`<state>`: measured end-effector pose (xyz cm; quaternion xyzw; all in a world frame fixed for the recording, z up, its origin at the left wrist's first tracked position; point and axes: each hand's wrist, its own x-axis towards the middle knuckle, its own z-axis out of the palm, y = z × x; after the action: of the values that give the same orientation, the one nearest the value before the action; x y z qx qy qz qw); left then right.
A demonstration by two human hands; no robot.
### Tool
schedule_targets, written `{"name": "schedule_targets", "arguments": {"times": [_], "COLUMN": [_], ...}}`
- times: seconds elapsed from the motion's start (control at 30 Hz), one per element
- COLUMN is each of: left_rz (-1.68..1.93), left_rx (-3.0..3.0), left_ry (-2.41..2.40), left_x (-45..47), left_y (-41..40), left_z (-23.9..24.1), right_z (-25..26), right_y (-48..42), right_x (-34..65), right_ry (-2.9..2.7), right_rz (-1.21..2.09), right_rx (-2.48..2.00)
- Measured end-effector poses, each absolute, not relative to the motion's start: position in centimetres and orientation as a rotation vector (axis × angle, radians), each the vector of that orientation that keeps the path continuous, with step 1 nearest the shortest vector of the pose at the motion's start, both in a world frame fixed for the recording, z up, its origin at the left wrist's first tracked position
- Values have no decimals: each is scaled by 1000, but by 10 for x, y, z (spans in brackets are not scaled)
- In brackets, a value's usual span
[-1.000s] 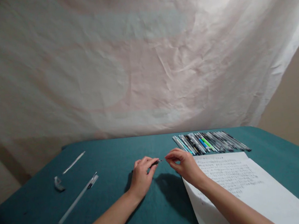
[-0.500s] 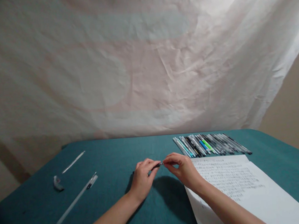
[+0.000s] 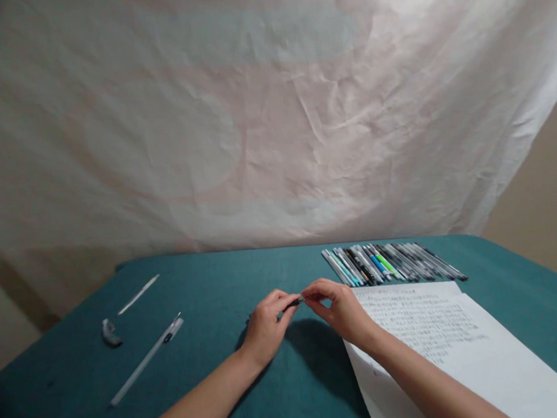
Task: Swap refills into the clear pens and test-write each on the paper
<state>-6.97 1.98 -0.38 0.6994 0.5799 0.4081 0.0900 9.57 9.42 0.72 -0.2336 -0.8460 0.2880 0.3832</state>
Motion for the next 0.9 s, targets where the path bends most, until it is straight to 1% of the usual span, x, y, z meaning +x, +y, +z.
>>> {"name": "schedule_targets", "arguments": {"times": [0.2, 0.53, 0.7, 0.9], "left_rz": [1206, 1154, 1146, 1133], "left_rx": [2108, 2181, 2209, 2199], "left_ry": [1716, 1756, 1766, 1742], "left_x": [-69, -69, -69, -71], "left_y": [19, 19, 19, 21], "left_z": [-3, -4, -4, -4], "right_z": [7, 10, 7, 4], "right_y": [92, 86, 82, 83], "right_x": [96, 94, 93, 91], "right_ry": [-2173, -2254, -2263, -2211], "right_rz": [752, 657, 727, 818], "right_rx": [-630, -601, -680, -668]}}
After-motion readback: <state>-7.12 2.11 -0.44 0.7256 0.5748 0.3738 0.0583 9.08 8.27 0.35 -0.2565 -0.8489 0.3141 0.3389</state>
